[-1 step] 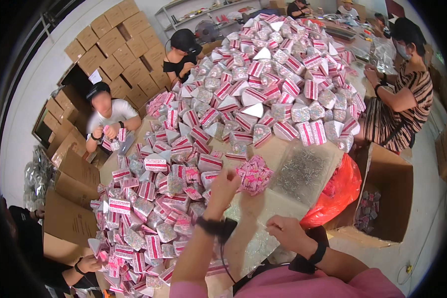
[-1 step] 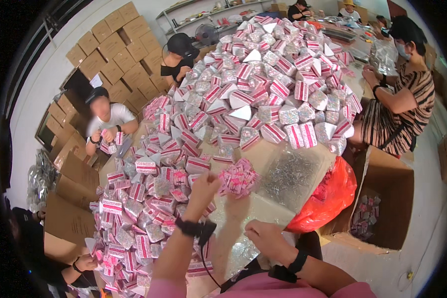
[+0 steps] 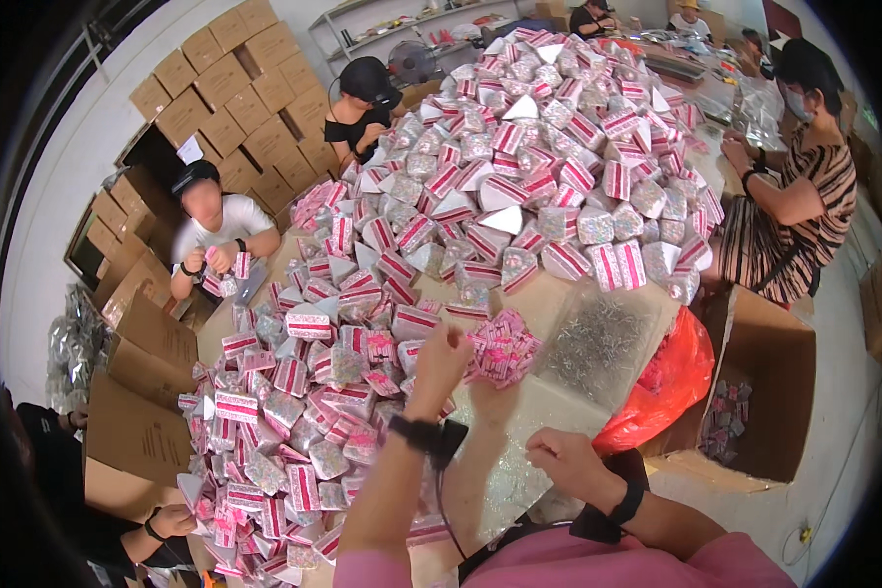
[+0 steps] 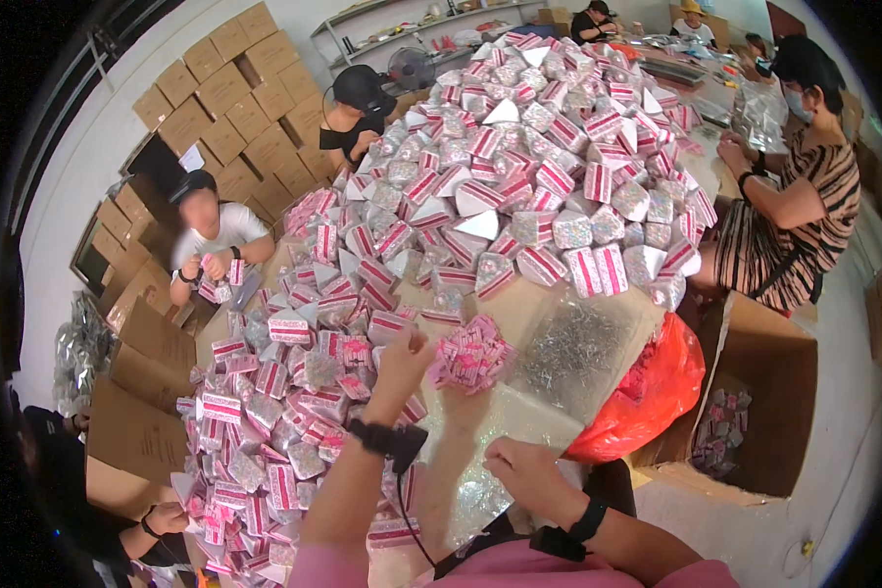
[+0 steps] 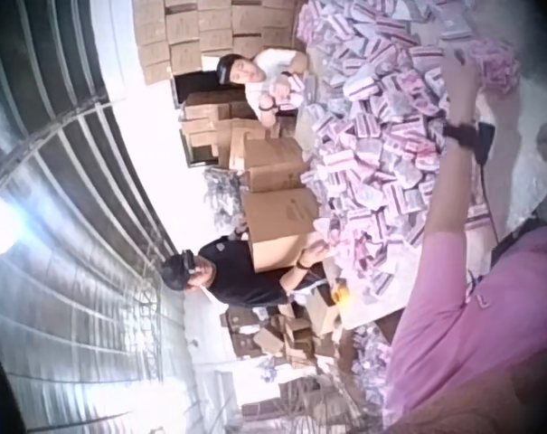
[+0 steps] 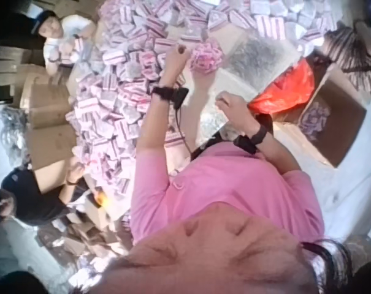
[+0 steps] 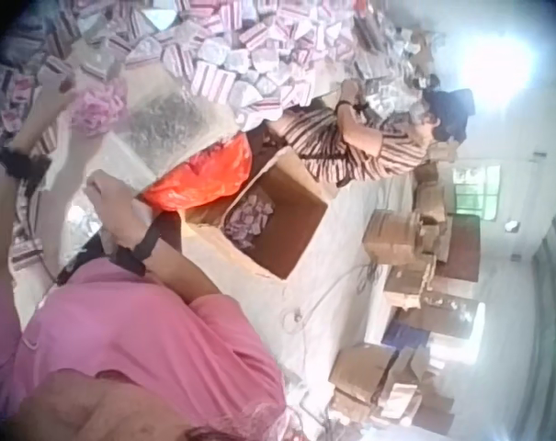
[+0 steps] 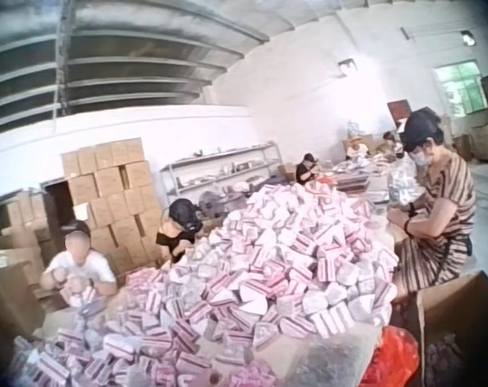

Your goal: Packing small pink items into clear bags and then placing them into cardboard boxes in an assembly line factory setting.

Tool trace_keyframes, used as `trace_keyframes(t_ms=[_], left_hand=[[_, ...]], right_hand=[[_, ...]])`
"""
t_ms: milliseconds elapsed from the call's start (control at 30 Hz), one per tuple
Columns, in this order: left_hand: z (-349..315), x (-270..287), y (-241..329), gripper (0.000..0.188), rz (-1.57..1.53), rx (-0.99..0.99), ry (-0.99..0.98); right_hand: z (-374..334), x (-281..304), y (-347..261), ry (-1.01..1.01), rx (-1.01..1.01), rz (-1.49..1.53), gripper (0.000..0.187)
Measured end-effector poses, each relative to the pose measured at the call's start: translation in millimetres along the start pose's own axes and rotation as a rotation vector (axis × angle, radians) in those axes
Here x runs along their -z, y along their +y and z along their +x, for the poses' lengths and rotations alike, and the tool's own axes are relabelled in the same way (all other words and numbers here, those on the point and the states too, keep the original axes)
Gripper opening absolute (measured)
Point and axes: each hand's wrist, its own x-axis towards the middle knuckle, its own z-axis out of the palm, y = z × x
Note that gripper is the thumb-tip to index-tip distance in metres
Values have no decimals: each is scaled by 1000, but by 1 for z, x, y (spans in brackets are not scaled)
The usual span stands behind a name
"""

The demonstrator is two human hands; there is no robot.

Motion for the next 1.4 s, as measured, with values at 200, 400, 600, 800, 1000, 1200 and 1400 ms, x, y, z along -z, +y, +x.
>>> trace_keyframes(t_ms=[200,400,600,800,1000,1200,1400], left_hand=[[68,-31,-53,46,329,-148,45],[92,-57,-44,58,451,-93,-52],[109,-55,-50,74,230,121,-246],[117,-37,-43,75,143,193,-619],[100,-27,-93,59,-74,229,-277],[44,37,-44,49,-1139,197,43],[-68,26,-1,70,-1675,458,65]], right_hand=[[10,10,15,-32,-71,60,15],[18,24,23,-59,-216,212,17],[24,24,24,-92,-138,171,18],[21,26,29,-60,-93,175,18],[14,21,26,4,27,217,17],[8,23,11,8,9,213,17],[4,12,-1,-55,31,135,18]])
